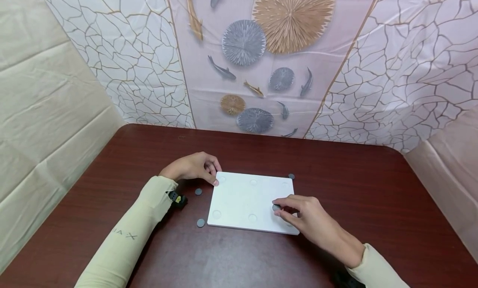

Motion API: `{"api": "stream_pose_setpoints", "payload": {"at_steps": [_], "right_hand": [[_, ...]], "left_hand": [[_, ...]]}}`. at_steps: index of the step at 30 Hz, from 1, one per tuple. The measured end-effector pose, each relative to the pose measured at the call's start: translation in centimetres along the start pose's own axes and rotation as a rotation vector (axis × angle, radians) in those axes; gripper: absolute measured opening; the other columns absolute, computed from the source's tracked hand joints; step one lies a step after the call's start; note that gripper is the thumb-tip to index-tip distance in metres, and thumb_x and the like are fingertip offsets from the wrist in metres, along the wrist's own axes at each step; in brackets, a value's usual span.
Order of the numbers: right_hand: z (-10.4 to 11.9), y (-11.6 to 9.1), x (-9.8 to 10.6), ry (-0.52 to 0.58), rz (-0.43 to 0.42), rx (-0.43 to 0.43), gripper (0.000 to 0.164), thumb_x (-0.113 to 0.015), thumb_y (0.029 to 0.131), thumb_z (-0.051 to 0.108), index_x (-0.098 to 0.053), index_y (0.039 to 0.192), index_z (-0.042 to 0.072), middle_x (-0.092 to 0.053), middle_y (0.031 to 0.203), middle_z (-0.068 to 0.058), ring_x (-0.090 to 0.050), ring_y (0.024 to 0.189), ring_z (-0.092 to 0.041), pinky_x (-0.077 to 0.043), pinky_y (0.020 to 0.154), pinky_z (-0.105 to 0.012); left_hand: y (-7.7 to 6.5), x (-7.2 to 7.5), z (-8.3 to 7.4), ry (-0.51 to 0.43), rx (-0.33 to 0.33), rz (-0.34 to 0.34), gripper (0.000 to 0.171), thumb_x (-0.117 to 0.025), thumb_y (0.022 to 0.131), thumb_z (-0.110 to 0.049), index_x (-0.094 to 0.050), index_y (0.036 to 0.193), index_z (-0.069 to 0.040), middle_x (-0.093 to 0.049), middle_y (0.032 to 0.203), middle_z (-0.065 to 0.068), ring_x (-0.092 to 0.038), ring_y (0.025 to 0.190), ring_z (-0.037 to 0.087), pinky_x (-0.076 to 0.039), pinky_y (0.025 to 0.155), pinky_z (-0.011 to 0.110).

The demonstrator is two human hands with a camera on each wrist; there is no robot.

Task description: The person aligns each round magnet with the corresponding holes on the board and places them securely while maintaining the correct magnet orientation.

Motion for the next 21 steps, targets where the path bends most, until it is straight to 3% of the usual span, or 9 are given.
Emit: {"api": "stream_pose_setpoints", "payload": {"at_steps": [8,16,21], "right_hand": [[0.0,0.7,-0.4,0.021,0.067,-0.084,0.024,-0.076,0.097,0.007,-0.077,0.121,0.002,-0.078,0.109,0.000,-0.074,0.091,-0.009,-0.061,0.075,-0.029],[0.3,1.7,-1.0,-0.012,0.090,-0.088,0.022,-0.073,0.099,0.006,-0.074,0.120,0.001,-0.077,0.113,-0.004,-0.072,0.090,-0.011,-0.060,0.077,-0.032],[0.8,2.3,-1.4,-0.051,0.095,-0.063,0.022,-0.072,0.099,0.004,-0.073,0.121,0.002,-0.077,0.116,-0.006,-0.073,0.101,-0.016,-0.060,0.083,-0.034]], "left_hand": [[0.0,0.1,-0.3,0.026,-0.004,0.005,0.034,-0.091,0.085,-0.021,-0.073,0.113,-0.013,-0.072,0.095,0.002,-0.064,0.087,0.017,-0.051,0.084,0.034],[-0.1,0.1,-0.2,0.008,0.009,-0.003,0.033,-0.091,0.084,-0.020,-0.073,0.111,-0.013,-0.071,0.095,0.003,-0.063,0.087,0.018,-0.051,0.083,0.034],[-0.1,0.1,-0.1,0.006,0.008,0.001,0.034,-0.091,0.084,-0.020,-0.073,0.112,-0.012,-0.071,0.095,0.003,-0.063,0.087,0.018,-0.051,0.083,0.034]]}}
Point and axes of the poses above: each hand's wrist, its own y-axis towards the middle knuckle, its own x-axis out of the back of the hand, z = x × y, the point moved 5 cm from there along y, towards the middle knuckle
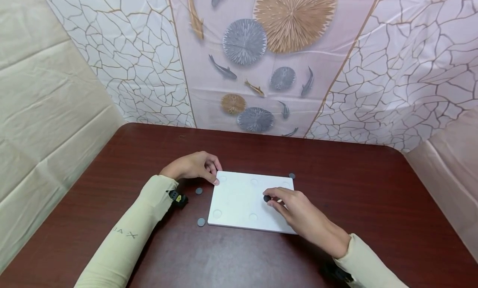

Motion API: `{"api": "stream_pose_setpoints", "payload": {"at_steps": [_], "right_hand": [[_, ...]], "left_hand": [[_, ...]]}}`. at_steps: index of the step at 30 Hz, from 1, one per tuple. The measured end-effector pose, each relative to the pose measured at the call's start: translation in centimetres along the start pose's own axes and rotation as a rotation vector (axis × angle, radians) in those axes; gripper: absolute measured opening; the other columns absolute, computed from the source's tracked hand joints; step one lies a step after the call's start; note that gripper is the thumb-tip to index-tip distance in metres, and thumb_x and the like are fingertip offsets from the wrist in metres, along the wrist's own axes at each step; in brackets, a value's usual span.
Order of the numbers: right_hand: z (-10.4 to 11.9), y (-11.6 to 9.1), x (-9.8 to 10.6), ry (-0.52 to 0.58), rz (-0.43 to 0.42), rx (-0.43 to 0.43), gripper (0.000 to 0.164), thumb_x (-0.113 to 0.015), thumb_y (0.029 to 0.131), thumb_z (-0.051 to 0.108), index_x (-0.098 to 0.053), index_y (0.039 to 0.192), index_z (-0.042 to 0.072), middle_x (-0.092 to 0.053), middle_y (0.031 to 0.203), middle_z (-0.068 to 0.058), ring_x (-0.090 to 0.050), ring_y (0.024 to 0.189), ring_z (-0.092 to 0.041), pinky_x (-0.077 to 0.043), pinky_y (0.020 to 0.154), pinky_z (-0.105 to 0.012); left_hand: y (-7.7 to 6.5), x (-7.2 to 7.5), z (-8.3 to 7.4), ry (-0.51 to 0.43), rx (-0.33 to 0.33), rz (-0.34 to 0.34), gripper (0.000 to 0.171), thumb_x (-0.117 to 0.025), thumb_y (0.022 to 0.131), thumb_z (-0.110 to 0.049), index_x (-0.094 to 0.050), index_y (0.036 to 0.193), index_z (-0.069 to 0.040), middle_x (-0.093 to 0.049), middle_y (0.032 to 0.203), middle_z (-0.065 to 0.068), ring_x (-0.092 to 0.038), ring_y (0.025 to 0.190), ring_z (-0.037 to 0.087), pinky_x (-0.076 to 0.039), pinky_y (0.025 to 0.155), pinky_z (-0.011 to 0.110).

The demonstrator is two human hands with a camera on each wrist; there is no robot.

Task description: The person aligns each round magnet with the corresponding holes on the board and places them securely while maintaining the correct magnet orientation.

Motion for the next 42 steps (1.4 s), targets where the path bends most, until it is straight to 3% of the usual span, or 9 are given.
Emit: {"api": "stream_pose_setpoints", "payload": {"at_steps": [4,16,28,34,42], "right_hand": [[0.2,0.5,-0.1,-0.042,-0.010,0.023,0.024,-0.073,0.098,0.000,-0.072,0.121,0.004,-0.076,0.117,-0.006,-0.073,0.106,-0.017,-0.060,0.086,-0.035],[0.5,1.2,-0.3,-0.099,-0.033,0.054,0.031,-0.072,0.096,-0.006,-0.072,0.123,0.010,-0.069,0.115,0.001,-0.066,0.099,-0.010,-0.057,0.081,-0.029],[0.7,2.3,-0.9,-0.064,-0.024,0.050,0.031,-0.069,0.098,-0.007,-0.072,0.123,0.010,-0.070,0.115,0.001,-0.068,0.102,-0.012,-0.057,0.084,-0.032],[1.1,3.2,-0.9,-0.023,-0.029,0.048,0.032,-0.069,0.096,-0.010,-0.072,0.123,0.007,-0.070,0.111,-0.001,-0.065,0.095,-0.010,-0.056,0.081,-0.029],[1.1,4.3,-1.4,0.052,0.015,-0.048,0.025,-0.071,0.099,0.002,-0.073,0.123,0.007,-0.071,0.110,0.002,-0.066,0.092,-0.009,-0.057,0.079,-0.028]], "left_hand": [[0.1,0.0,-0.1,0.005,-0.006,0.000,0.033,-0.091,0.085,-0.019,-0.073,0.112,-0.012,-0.071,0.095,0.003,-0.063,0.086,0.018,-0.051,0.083,0.033],[0.2,-0.1,0.1,0.009,-0.006,0.007,0.034,-0.091,0.085,-0.020,-0.073,0.112,-0.012,-0.071,0.095,0.003,-0.063,0.087,0.018,-0.051,0.083,0.033],[0.0,0.0,-0.2,0.015,0.004,-0.001,0.033,-0.090,0.086,-0.019,-0.072,0.112,-0.012,-0.071,0.094,0.002,-0.063,0.086,0.017,-0.051,0.084,0.033],[0.0,0.0,-0.2,0.014,0.001,-0.002,0.033,-0.091,0.085,-0.019,-0.073,0.111,-0.012,-0.071,0.093,0.002,-0.063,0.086,0.017,-0.051,0.083,0.033],[0.1,-0.1,-0.1,0.011,-0.002,0.000,0.033,-0.091,0.085,-0.020,-0.073,0.111,-0.012,-0.072,0.093,0.002,-0.064,0.086,0.017,-0.051,0.083,0.033]]}}
Point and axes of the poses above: each hand's wrist, its own y-axis towards the middle knuckle, its own x-axis out of the back of the hand, z = x × y, the point moved 5 cm from there along y, towards the middle knuckle
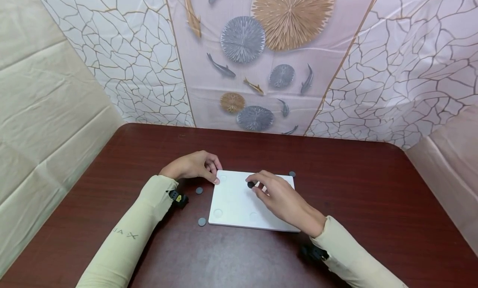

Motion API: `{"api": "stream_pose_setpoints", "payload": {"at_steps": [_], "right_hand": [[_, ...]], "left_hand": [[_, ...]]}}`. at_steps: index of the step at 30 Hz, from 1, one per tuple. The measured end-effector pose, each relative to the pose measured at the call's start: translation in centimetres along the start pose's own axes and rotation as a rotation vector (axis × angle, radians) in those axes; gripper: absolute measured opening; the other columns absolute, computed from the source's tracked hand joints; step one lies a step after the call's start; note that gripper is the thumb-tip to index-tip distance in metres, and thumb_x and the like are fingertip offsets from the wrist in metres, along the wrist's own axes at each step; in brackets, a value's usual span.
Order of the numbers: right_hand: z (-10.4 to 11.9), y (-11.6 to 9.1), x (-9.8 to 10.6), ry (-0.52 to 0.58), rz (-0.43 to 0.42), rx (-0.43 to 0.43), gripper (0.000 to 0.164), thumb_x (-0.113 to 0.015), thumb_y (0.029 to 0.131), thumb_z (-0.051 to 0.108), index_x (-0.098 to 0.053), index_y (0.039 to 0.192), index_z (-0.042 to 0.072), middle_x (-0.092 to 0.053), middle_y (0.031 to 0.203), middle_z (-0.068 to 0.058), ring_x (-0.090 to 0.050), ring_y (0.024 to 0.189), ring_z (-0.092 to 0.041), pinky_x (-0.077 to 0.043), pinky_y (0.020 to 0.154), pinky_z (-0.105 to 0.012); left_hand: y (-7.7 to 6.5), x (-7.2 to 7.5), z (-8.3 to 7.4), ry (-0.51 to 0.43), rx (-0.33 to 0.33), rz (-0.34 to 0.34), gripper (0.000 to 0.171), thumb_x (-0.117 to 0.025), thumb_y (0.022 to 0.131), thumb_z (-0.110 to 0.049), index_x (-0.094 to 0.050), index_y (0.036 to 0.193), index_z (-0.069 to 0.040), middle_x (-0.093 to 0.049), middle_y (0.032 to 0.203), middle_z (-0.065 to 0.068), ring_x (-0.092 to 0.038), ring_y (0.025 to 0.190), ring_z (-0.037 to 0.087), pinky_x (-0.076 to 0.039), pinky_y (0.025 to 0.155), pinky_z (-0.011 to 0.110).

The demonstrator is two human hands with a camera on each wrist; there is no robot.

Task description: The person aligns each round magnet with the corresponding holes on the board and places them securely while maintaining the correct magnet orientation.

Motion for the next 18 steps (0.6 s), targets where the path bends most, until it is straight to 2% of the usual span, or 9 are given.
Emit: {"api": "stream_pose_setpoints", "payload": {"at_steps": [8,18], "right_hand": [[0.3,1.2,-0.6,0.017,0.029,-0.028,0.011,-0.075,0.098,0.011,-0.074,0.109,0.015,-0.072,0.100,0.006,-0.066,0.088,-0.007,-0.054,0.075,-0.027],[0.7,2.5,-1.2,0.000,0.023,-0.021,0.009,-0.078,0.097,0.015,-0.077,0.106,0.016,-0.071,0.095,0.008,-0.065,0.084,-0.007,-0.052,0.070,-0.025]], "left_hand": [[0.1,0.0,0.2,-0.001,0.003,-0.002,0.033,-0.091,0.085,-0.020,-0.073,0.111,-0.013,-0.072,0.093,0.002,-0.064,0.086,0.017,-0.052,0.083,0.033],[0.0,0.1,0.1,0.013,-0.010,0.008,0.034,-0.090,0.086,-0.021,-0.072,0.113,-0.012,-0.073,0.095,0.002,-0.066,0.087,0.017,-0.052,0.083,0.032]]}}
Point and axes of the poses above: each hand's wrist, its own y-axis towards the middle knuckle, its own x-axis out of the back of the hand, z = x × y, the point moved 5 cm from there along y, towards the middle knuckle
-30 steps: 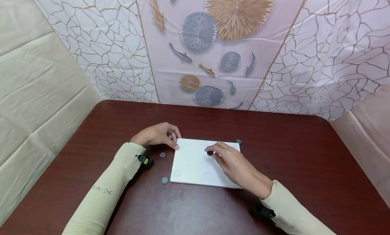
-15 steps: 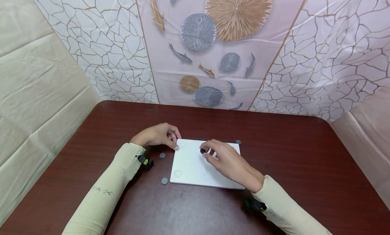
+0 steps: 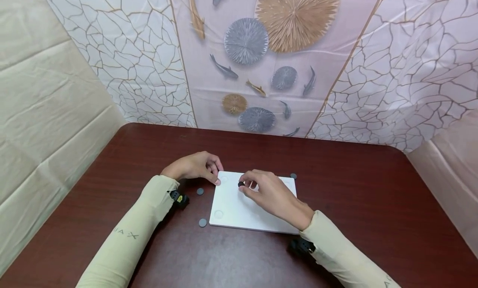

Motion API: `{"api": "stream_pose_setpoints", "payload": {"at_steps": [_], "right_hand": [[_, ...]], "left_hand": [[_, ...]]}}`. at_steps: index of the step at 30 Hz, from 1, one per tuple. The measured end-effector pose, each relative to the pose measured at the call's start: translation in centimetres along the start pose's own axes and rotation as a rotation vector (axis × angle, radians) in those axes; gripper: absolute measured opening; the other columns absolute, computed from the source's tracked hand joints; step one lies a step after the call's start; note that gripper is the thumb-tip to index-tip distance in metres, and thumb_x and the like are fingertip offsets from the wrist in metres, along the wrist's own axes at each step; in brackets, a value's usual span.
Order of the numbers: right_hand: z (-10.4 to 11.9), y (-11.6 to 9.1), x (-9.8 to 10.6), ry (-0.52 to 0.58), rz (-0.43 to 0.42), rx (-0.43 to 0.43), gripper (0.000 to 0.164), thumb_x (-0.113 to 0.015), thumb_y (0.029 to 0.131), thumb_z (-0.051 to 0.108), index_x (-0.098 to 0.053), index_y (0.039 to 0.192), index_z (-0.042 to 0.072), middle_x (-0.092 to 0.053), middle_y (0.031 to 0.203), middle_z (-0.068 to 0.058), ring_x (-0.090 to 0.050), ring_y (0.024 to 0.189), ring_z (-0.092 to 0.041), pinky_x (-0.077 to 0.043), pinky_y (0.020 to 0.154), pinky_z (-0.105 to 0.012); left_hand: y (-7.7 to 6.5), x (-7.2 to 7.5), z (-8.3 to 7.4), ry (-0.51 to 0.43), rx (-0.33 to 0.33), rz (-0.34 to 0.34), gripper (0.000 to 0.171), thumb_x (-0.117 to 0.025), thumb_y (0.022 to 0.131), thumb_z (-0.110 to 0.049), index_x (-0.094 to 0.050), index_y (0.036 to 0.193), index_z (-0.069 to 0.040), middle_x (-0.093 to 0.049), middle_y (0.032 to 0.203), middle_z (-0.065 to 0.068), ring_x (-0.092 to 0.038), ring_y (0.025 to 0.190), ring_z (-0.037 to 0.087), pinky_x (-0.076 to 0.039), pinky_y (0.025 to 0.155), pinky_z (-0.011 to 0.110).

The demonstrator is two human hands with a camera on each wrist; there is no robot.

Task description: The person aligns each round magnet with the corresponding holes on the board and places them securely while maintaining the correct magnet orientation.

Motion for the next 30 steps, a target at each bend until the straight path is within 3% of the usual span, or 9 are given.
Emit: {"api": "stream_pose_setpoints", "payload": {"at_steps": [11,19,30], "right_hand": [[0.6,1.9,-0.9,-0.003,-0.010,-0.012,0.014,-0.074,0.098,0.010,-0.075,0.112,0.012,-0.073,0.106,0.002,-0.066,0.087,-0.011,-0.053,0.072,-0.025],[0.6,3.0,-1.7,-0.019,0.035,-0.029,0.019,-0.076,0.097,0.011,-0.076,0.116,0.010,-0.074,0.110,0.000,-0.066,0.089,-0.013,-0.054,0.073,-0.027],[0.0,4.1,-2.8,0.000,0.092,-0.080,0.019,-0.074,0.099,0.010,-0.077,0.117,0.008,-0.076,0.099,-0.002,-0.064,0.078,-0.010,-0.048,0.062,-0.025]], "left_hand": [[-0.5,0.5,0.1,0.015,0.006,-0.007,0.035,-0.090,0.086,-0.021,-0.072,0.114,-0.010,-0.073,0.095,0.003,-0.066,0.087,0.016,-0.052,0.083,0.032],[-0.3,0.6,0.1,0.015,-0.009,-0.003,0.033,-0.089,0.087,-0.020,-0.072,0.114,-0.011,-0.073,0.095,0.002,-0.066,0.088,0.016,-0.052,0.084,0.032],[0.0,0.0,0.2,-0.029,-0.033,0.020,0.033,-0.089,0.087,-0.019,-0.072,0.113,-0.009,-0.073,0.093,0.002,-0.065,0.086,0.016,-0.051,0.084,0.032]]}}
Point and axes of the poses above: each hand's wrist, its own y-axis towards the middle knuckle, its own x-axis out of the back of the hand, z = x × y, the point moved 5 cm from there along y, towards the middle knuckle
